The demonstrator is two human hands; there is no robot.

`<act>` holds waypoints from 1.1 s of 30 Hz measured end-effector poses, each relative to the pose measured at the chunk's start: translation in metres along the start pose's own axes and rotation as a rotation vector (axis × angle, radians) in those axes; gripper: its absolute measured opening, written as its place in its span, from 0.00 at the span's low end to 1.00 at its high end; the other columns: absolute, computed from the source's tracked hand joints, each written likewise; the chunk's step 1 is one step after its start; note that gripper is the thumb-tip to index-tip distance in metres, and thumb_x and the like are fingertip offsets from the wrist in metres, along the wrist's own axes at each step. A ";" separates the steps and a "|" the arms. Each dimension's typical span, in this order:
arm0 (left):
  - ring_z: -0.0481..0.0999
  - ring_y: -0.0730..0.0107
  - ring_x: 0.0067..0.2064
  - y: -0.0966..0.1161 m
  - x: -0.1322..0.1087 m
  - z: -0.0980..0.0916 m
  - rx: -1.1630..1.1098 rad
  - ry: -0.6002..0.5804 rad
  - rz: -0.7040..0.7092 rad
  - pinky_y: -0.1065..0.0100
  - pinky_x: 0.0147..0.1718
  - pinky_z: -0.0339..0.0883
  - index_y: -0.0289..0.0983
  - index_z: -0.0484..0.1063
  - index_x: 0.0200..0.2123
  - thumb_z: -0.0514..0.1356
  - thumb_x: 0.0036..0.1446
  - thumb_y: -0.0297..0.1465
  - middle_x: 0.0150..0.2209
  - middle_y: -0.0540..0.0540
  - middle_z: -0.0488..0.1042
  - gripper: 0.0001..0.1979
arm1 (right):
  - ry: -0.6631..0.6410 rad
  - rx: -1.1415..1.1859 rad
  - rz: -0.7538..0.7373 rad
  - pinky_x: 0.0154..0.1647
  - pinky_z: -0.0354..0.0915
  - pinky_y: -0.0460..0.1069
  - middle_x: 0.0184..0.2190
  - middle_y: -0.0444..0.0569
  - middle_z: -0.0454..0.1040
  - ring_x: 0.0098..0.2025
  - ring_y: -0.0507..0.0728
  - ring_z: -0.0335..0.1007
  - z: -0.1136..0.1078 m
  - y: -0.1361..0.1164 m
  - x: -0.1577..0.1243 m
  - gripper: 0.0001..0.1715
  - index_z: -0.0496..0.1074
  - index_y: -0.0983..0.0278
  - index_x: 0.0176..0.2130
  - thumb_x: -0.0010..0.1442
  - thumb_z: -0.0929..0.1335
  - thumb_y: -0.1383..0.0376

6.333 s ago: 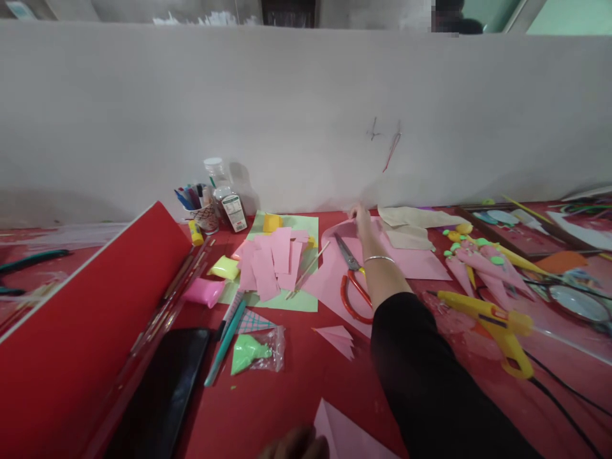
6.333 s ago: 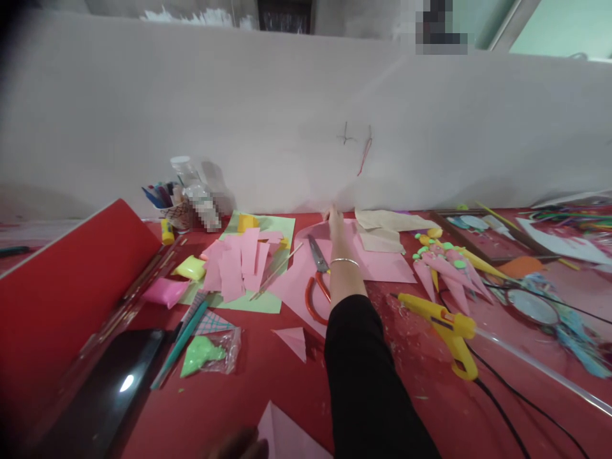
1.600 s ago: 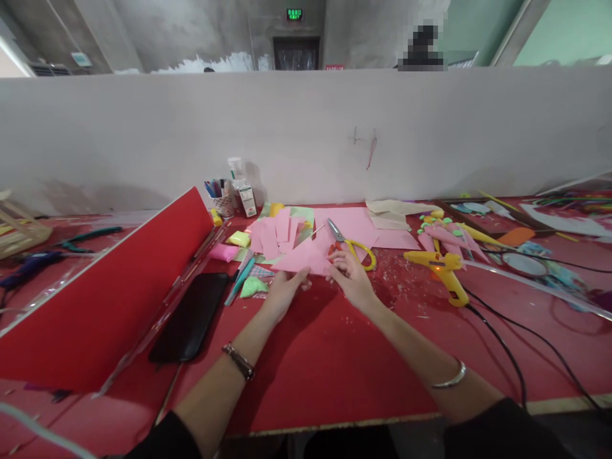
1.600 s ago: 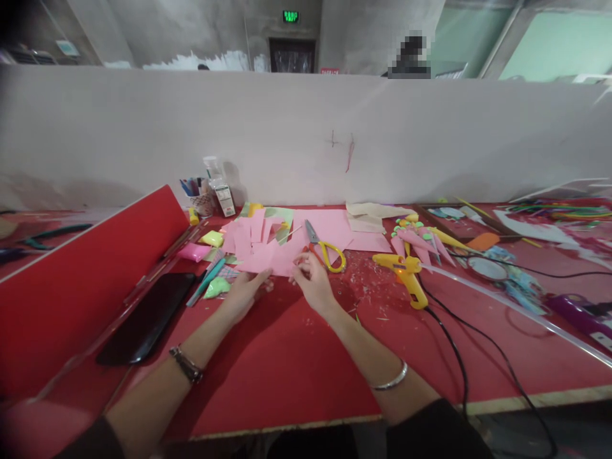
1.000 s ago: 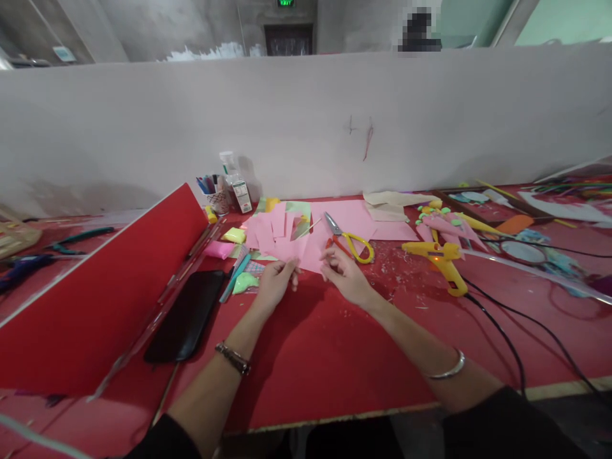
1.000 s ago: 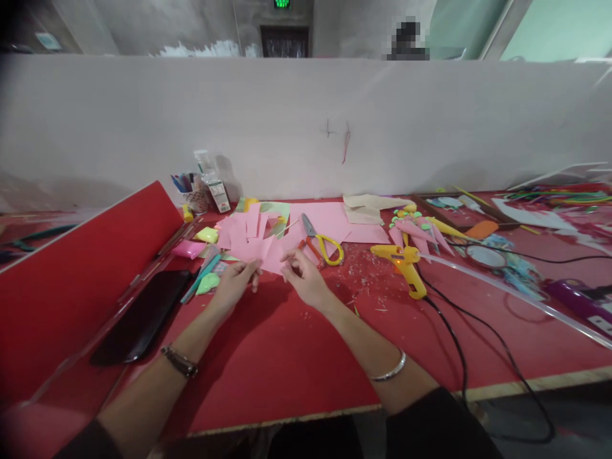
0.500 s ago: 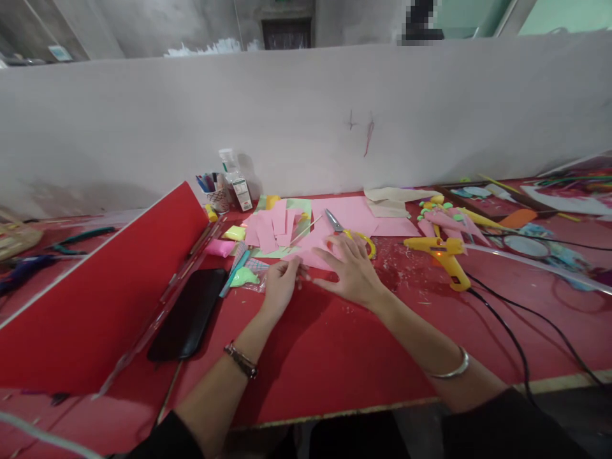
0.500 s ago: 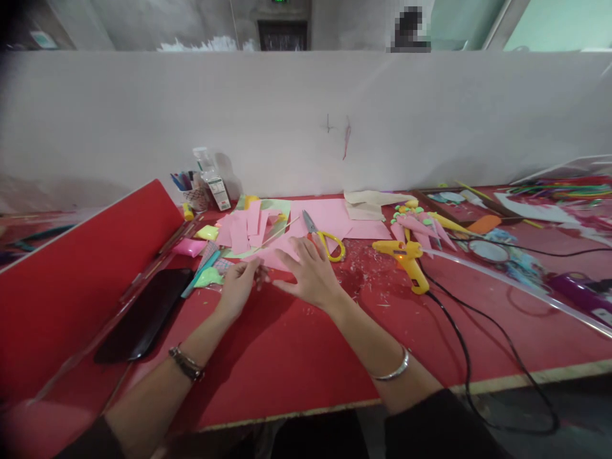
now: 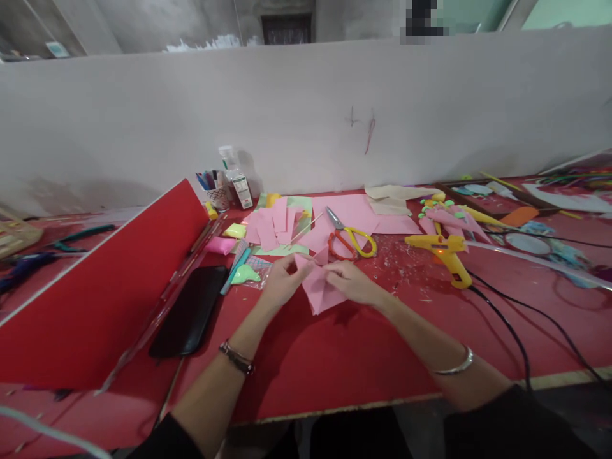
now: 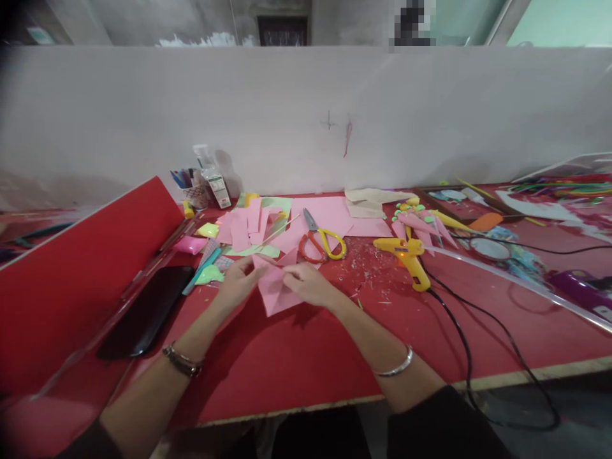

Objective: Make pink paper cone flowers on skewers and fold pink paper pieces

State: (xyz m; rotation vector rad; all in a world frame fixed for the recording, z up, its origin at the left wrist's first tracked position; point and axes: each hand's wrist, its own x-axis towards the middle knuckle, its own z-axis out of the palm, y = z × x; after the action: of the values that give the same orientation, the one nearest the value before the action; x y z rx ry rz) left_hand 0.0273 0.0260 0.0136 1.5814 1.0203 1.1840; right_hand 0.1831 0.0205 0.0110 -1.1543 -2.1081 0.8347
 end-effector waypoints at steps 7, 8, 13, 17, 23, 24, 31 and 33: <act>0.66 0.74 0.27 -0.008 -0.002 0.009 0.114 -0.053 -0.039 0.75 0.28 0.58 0.36 0.67 0.24 0.58 0.41 0.29 0.24 0.53 0.68 0.03 | 0.158 -0.332 0.000 0.22 0.46 0.43 0.16 0.40 0.59 0.20 0.47 0.51 0.004 -0.001 -0.002 0.07 0.60 0.64 0.20 0.47 0.60 0.69; 0.66 0.74 0.28 -0.009 -0.003 0.011 0.117 -0.073 -0.015 0.75 0.28 0.58 0.36 0.68 0.24 0.57 0.43 0.30 0.24 0.52 0.68 0.03 | 0.190 -0.340 0.004 0.22 0.46 0.43 0.16 0.41 0.59 0.20 0.47 0.51 0.004 -0.001 -0.002 0.07 0.61 0.64 0.20 0.48 0.60 0.69; 0.59 0.76 0.20 -0.008 -0.008 0.018 0.270 -0.049 0.138 0.75 0.22 0.52 0.37 0.60 0.13 0.50 0.50 0.32 0.15 0.54 0.59 0.15 | 0.288 -0.362 -0.050 0.22 0.46 0.43 0.15 0.40 0.58 0.19 0.47 0.50 0.003 -0.002 -0.002 0.08 0.60 0.64 0.19 0.48 0.60 0.68; 0.55 0.77 0.17 -0.005 -0.010 0.019 0.308 0.052 0.164 0.74 0.19 0.48 0.37 0.57 0.12 0.49 0.51 0.33 0.13 0.54 0.55 0.17 | 0.284 -0.280 -0.072 0.21 0.46 0.43 0.14 0.39 0.57 0.18 0.46 0.48 0.006 -0.003 -0.001 0.09 0.58 0.64 0.17 0.47 0.60 0.68; 0.51 0.78 0.16 -0.005 -0.007 0.009 0.321 0.231 0.123 0.73 0.17 0.45 0.37 0.51 0.10 0.51 0.49 0.34 0.11 0.55 0.50 0.19 | 0.303 -0.190 -0.063 0.21 0.47 0.42 0.14 0.39 0.57 0.18 0.46 0.49 0.002 0.000 0.001 0.06 0.58 0.64 0.17 0.44 0.60 0.69; 0.51 0.78 0.16 -0.006 -0.006 0.007 0.324 0.258 0.115 0.73 0.17 0.44 0.37 0.51 0.10 0.51 0.49 0.34 0.11 0.55 0.49 0.19 | 0.309 -0.193 -0.055 0.21 0.47 0.42 0.14 0.39 0.57 0.18 0.46 0.49 0.000 0.001 0.002 0.06 0.58 0.64 0.17 0.43 0.60 0.69; 0.50 0.79 0.16 -0.008 0.002 -0.009 0.263 0.412 0.092 0.72 0.16 0.44 0.37 0.51 0.10 0.53 0.49 0.34 0.12 0.55 0.48 0.20 | 0.381 -0.167 -0.038 0.22 0.49 0.43 0.13 0.39 0.57 0.18 0.47 0.50 -0.016 0.016 0.003 0.07 0.58 0.64 0.16 0.43 0.61 0.69; 0.50 0.79 0.17 -0.006 0.004 -0.015 0.209 0.526 0.059 0.72 0.16 0.44 0.37 0.52 0.11 0.54 0.49 0.35 0.12 0.55 0.49 0.20 | 0.468 -0.116 -0.001 0.22 0.50 0.44 0.13 0.39 0.56 0.18 0.47 0.50 -0.020 0.020 0.004 0.08 0.57 0.64 0.15 0.42 0.62 0.69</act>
State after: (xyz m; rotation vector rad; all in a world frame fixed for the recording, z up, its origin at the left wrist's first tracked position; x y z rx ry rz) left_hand 0.0131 0.0338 0.0111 1.4937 1.4802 1.6269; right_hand 0.2062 0.0372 0.0096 -1.2646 -1.7820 0.3924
